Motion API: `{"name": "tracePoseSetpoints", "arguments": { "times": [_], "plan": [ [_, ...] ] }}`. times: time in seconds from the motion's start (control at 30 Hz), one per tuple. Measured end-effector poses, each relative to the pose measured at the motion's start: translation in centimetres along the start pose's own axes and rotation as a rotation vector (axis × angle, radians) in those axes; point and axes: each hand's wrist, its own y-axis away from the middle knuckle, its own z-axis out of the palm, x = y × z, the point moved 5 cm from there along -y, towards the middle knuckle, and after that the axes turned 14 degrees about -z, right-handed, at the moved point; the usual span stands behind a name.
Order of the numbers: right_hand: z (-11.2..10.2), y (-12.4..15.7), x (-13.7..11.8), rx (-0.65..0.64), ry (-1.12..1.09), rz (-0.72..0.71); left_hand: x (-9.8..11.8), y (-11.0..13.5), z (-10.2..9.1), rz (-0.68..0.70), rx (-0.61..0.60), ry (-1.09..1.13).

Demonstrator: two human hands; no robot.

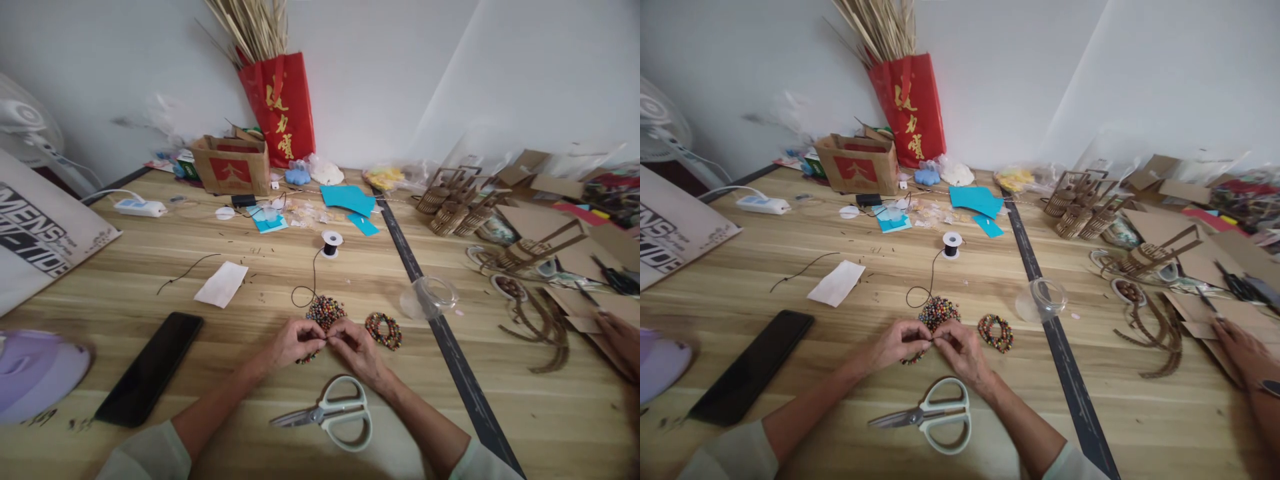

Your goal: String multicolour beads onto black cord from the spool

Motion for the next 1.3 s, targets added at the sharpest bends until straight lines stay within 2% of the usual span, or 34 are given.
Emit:
{"name": "tracePoseSetpoints", "arguments": {
  "times": [0.27, 0.57, 0.87, 1.1, 1.3],
  "plan": [
    [-0.2, -0.1, -1.5, 0.003, 0.062, -0.124, 0.6, 0.5, 0.3, -0.039, -0.099, 0.097],
    [-0.2, 0.0, -2.4, -0.039, 0.120, -0.207, 0.9, 0.8, 0.8, -0.024, -0.087, 0.031],
    [-0.1, 0.2, -2.2, -0.092, 0.161, -0.213, 1.1, 1.0, 0.7, -0.052, -0.069, 0.013],
    [-0.1, 0.1, -2.3, -0.050, 0.142, -0.187, 1.6, 1.2, 0.7, -0.023, -0.081, 0.052],
    [0.0, 0.3, -1.6, -0.068, 0.140, -0.193, 1.5, 1.1, 0.2, -0.044, -0.062, 0.096]
  ]
}}
